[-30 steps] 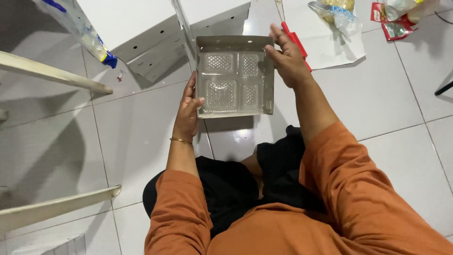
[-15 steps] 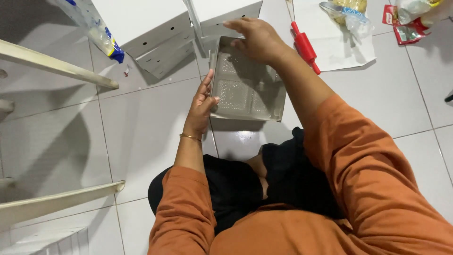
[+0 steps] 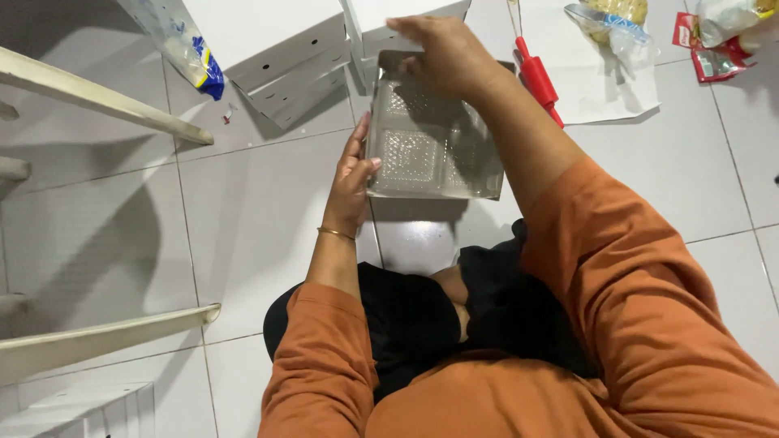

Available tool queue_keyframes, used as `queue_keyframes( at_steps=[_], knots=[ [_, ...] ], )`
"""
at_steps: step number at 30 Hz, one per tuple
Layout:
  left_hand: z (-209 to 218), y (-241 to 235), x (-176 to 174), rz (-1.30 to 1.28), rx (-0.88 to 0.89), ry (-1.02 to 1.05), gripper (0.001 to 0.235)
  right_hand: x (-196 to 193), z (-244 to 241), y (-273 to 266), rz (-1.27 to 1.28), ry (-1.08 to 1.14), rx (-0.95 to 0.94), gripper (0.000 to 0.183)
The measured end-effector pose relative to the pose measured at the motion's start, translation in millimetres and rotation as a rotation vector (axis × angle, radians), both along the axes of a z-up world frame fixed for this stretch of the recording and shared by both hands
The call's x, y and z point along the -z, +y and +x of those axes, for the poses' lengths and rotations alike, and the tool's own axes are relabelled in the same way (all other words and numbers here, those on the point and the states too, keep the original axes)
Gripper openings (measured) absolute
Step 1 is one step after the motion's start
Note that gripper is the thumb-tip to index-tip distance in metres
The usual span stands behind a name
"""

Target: Assembling cardboard cake boxes and inserts by folding flaps and tucking them into slots.

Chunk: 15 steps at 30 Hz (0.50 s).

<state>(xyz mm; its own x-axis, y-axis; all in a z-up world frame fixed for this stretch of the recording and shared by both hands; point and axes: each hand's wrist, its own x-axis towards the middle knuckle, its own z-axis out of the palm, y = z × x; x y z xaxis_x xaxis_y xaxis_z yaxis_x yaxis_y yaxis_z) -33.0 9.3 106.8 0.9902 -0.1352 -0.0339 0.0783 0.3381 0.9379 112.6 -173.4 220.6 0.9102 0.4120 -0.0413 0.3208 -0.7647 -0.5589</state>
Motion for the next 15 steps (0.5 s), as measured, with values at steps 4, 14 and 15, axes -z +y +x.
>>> queue_keyframes(
  at_steps=[4,14,15],
  knots=[
    [1.8,4.1,-0.9,0.027,-0.080,-0.038,0.071,85.0,44.3,-67.0,-0.037,-0.560,-0.102,0.014],
    [7.1,6.8,18.6,-0.049,-0.198,-0.076,0.070,69.5,-36.2,-105.5,0.387,-0.211,0.206,0.075],
    [10.3,7.6,18.2,-0.039,-0.207,-0.106,0.070,78.6,-43.3,-112.2,0.694,0.127,0.273,0.084]
  ],
)
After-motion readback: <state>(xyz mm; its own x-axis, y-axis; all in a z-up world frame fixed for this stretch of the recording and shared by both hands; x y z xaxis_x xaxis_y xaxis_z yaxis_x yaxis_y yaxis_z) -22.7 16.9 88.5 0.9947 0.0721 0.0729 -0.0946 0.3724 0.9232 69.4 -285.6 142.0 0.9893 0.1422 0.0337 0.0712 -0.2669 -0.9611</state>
